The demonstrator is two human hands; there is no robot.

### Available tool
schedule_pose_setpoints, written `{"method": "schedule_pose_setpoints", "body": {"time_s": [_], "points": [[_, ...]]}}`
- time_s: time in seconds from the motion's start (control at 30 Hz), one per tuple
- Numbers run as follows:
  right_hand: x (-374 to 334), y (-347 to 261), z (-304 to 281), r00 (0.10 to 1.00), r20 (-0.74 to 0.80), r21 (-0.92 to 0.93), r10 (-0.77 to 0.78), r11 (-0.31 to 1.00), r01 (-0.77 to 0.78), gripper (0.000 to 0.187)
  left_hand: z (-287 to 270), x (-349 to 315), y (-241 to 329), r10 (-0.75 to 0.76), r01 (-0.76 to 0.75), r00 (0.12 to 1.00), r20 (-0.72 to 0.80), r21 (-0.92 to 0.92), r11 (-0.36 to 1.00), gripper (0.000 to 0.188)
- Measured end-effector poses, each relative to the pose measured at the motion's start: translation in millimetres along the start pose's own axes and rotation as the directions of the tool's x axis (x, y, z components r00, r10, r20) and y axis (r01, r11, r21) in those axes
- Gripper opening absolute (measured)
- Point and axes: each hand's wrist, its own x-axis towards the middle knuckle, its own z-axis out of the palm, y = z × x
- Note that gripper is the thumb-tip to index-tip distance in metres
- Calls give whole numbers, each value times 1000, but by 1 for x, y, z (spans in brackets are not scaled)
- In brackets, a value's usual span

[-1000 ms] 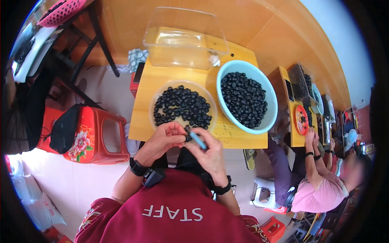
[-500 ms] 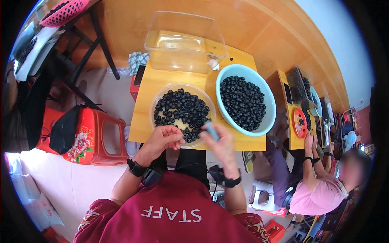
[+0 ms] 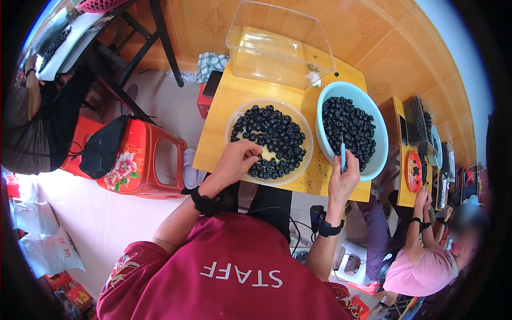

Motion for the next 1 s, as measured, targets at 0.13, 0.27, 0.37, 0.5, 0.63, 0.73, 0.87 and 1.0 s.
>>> {"method": "schedule_pose_setpoints", "body": {"time_s": [0.13, 0.27, 0.37, 0.5, 0.63, 0.73, 0.87, 1.0], "points": [[-3, 6, 5, 998, -54, -73, -25, 997, 21, 19, 10, 13, 1, 232, -255, 967, 106, 367, 895, 21], [-3, 9, 6, 995, -84, -97, -62, 994, 53, 15, 13, 18, -2, 216, -297, 947, 236, 394, 870, 19], [-4, 7, 8, 988, -119, -136, -103, 987, 86, 14, 12, 28, -3, 213, -333, 926, 312, 408, 850, 17], [-6, 9, 9, 987, -133, -89, -85, 993, 74, 12, 9, 31, -2, 157, -322, 910, 384, 414, 851, 14], [-7, 8, 8, 988, -129, -92, -83, 993, 72, 12, 11, 31, -7, 155, -346, 906, 393, 481, 806, 14], [-4, 7, 5, 992, -96, -119, -79, 991, 68, 12, 13, 32, -11, 196, -348, 915, 352, 444, 826, 14], [-4, 0, 0, 990, -113, 30, -89, 995, 93, 19, 2, 34, 0, 263, -336, 926, 271, 277, 900, 14], [-23, -28, -13, 995, 102, 156, 23, 987, -39, 27, -11, 22, 33, -63, 208, 959, 277, -532, 821, 11]]}}
